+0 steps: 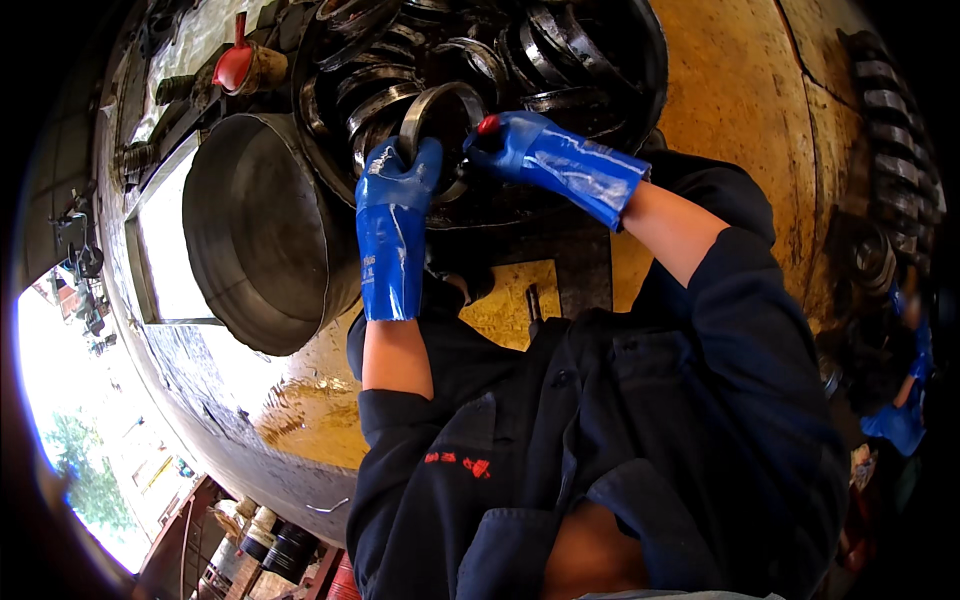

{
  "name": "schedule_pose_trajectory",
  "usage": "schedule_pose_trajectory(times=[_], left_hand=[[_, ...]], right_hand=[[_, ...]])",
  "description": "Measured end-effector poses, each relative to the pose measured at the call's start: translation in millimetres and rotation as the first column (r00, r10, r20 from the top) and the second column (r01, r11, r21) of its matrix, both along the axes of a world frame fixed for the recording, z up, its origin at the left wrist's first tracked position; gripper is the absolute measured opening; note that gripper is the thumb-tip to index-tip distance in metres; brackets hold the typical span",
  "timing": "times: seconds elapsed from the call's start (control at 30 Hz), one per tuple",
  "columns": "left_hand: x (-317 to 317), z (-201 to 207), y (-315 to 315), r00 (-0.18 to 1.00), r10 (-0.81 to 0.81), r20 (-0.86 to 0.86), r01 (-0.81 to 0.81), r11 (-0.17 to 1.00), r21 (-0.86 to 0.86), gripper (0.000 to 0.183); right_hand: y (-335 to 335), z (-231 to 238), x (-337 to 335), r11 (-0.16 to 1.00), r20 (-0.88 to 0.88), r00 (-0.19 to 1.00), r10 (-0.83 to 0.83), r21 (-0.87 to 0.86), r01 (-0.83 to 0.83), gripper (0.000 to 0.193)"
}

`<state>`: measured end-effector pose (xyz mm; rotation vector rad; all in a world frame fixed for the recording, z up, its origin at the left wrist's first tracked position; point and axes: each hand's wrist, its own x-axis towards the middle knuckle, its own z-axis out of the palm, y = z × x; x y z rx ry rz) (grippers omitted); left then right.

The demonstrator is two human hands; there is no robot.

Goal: The person cleans large circular metal rings by hand with a cloth, lifting them one at a time from a large container of dark liquid.

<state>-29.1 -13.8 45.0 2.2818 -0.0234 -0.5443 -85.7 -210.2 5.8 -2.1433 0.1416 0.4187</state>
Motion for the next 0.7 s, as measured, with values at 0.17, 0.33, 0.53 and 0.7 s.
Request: schedule_pose_trajectory(times=[0.17,0.33,0.53,0.7], left_hand=[[-3.2,2.2,-4.5,1.000,-0.001,0.012,0.001,1.000,-0.015,0.044],[-3.7,11.0,-2.0,0.999,0.016,-0.030,-0.015,0.999,0.030,0.045],[-2.6,-2.8,-4.6,0.999,-0.033,0.032,0.034,0.998,-0.053,0.044],[-4.1,6.2,-9.5,0.999,-0.036,0.038,0.035,0.999,0.012,0.041]], right_hand=[[-5.5,-21.2,-4.3,0.979,0.500,0.865,0.038,-0.193,0.068,0.033],[0.5,-23.5,-3.5,0.958,0.767,0.588,0.256,-0.283,-0.048,0.038],[-4.9,-52.4,-2.6,0.977,0.620,0.784,0.033,-0.186,0.106,0.043],[7.3,-43.7,9.6,0.957,-0.036,0.961,-0.274,0.092,0.276,0.038]])
